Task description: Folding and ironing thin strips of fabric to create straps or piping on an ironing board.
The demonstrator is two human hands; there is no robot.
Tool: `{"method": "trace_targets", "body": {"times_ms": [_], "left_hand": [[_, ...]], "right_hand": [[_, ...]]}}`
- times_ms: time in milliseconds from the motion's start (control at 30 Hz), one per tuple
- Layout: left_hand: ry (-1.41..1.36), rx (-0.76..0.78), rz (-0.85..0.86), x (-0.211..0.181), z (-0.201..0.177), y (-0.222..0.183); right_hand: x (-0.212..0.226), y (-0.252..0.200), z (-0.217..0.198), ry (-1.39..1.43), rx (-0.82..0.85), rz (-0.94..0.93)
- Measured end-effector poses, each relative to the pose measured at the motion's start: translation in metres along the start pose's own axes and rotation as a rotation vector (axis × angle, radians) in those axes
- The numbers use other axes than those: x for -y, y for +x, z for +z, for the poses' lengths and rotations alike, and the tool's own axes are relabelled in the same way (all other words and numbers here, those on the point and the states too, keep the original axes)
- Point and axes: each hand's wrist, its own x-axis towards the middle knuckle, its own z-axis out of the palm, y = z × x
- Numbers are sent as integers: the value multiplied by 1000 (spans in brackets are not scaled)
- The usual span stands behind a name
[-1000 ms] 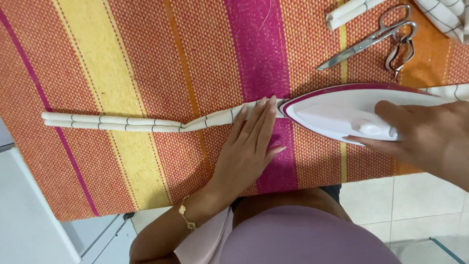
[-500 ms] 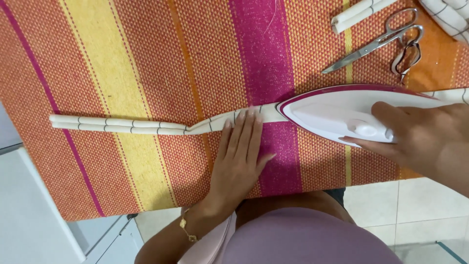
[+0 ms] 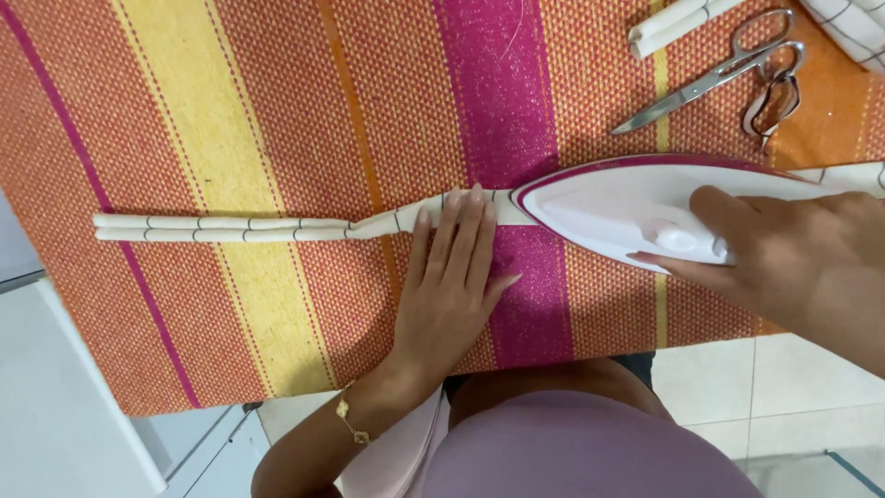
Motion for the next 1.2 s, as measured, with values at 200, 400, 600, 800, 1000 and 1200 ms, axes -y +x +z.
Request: {"method": "trace_targets", "body": {"times_ms": [200, 400, 600, 800, 1000, 1200], "left_hand": [[-25, 3, 21, 5, 3, -1], [-80, 2, 51, 15, 5, -8], [-98, 3, -30, 17, 4, -20], [-98, -63, -34, 23, 3, -18], [-138, -19, 0, 29, 4, -22], [-68, -60, 47, 36, 1, -21]], "right_hand": [[3, 12, -2, -37, -13, -45], [11, 23, -6, -65, -31, -33], [21, 41, -20, -64, 43, 1], [23, 53, -23, -4, 33, -91], [20, 48, -14, -2, 35, -100], [21, 49, -17, -8, 18, -108]]}}
